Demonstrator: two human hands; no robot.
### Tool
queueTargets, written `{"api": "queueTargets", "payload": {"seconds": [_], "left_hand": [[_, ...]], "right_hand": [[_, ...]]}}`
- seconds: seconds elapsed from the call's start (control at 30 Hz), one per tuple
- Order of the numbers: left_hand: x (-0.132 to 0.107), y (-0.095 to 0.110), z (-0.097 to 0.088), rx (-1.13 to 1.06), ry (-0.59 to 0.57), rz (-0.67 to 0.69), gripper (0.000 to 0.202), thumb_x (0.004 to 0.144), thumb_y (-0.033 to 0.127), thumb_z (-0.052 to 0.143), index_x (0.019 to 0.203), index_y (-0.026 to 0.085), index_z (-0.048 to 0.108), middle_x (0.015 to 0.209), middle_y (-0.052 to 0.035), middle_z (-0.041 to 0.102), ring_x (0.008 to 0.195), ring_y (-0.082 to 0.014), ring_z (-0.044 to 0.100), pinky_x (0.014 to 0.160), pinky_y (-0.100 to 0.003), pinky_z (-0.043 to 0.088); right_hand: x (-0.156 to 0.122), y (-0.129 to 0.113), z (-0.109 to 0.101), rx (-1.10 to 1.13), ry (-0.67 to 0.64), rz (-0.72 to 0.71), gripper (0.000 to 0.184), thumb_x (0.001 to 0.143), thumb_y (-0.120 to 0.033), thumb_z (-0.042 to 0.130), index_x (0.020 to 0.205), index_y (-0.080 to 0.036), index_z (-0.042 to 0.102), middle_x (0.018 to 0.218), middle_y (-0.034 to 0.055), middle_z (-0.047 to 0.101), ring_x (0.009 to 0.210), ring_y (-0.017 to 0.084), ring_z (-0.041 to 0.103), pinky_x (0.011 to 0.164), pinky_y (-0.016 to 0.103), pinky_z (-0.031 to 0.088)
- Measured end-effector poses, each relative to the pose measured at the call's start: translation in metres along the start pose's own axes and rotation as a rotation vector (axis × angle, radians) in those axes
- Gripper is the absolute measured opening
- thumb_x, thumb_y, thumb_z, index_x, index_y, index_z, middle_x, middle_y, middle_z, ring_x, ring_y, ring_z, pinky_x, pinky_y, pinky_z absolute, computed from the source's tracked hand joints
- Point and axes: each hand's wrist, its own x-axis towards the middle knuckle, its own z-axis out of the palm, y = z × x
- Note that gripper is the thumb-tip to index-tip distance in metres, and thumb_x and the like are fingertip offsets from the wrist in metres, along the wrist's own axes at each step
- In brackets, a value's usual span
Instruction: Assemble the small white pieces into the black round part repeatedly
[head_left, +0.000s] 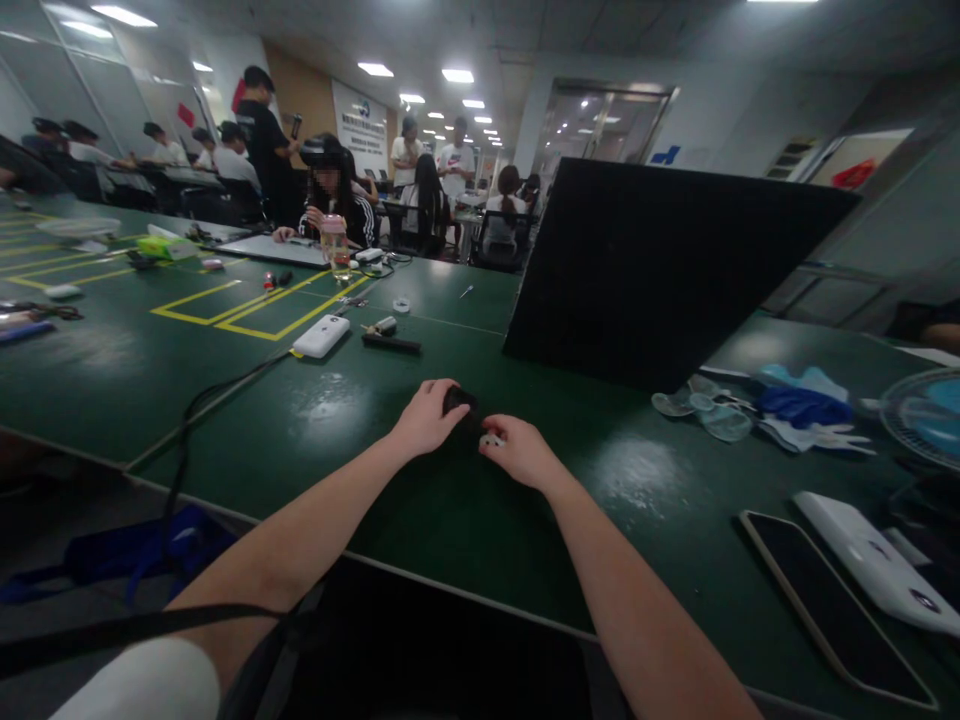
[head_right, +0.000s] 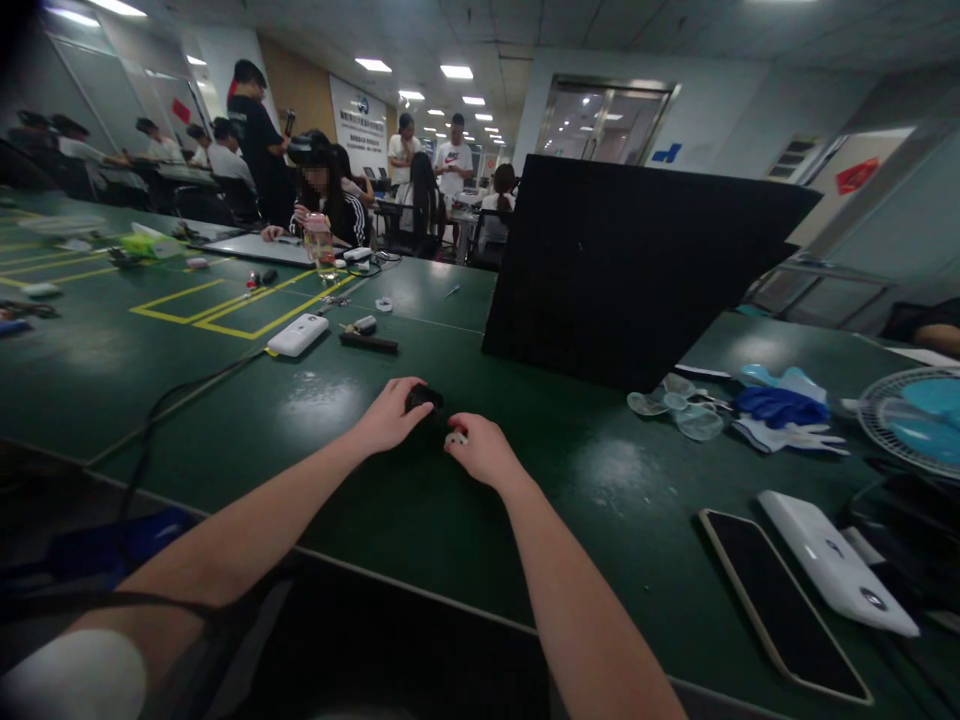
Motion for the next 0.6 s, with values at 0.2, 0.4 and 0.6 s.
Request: {"api": "queueTargets", "payload": {"seconds": [0.2, 0.4, 0.6], "left_hand": [[-0.004, 0.001, -0.001, 0.097, -0.179, 0.068, 0.054, 0.085, 0.043, 0.069, 0.135, 0.028, 0.057, 0.125, -0.0105, 0.057, 0.117, -0.0273, 0.06, 0.103, -0.044, 0.049], [-0.007, 0.01, 0.001, 0.067, -0.271, 0.172, 0.049, 0.084, 0.036, 0.069, 0.131, 0.026, 0.059, 0.121, -0.0074, 0.067, 0.109, -0.0249, 0.064, 0.097, -0.042, 0.051], [-0.012, 0.018, 0.002, 0.022, -0.315, 0.172, 0.044, 0.081, 0.035, 0.072, 0.122, 0.026, 0.06, 0.106, -0.0031, 0.07, 0.092, -0.0216, 0.067, 0.082, -0.035, 0.054]], "right_hand": [[-0.001, 0.013, -0.012, 0.155, 0.087, 0.183, 0.014, 0.082, -0.024, 0.069, 0.094, -0.022, 0.077, 0.103, 0.0057, 0.073, 0.093, 0.022, 0.067, 0.078, 0.035, 0.052], [-0.003, 0.005, -0.009, 0.306, 0.27, 0.049, 0.015, 0.084, -0.034, 0.07, 0.088, -0.021, 0.073, 0.091, 0.0029, 0.072, 0.082, 0.018, 0.066, 0.075, 0.035, 0.052], [-0.009, -0.011, 0.001, 0.176, 0.243, -0.13, 0.013, 0.089, -0.024, 0.065, 0.099, -0.024, 0.074, 0.104, 0.0027, 0.072, 0.094, 0.02, 0.067, 0.083, 0.037, 0.053]]}}
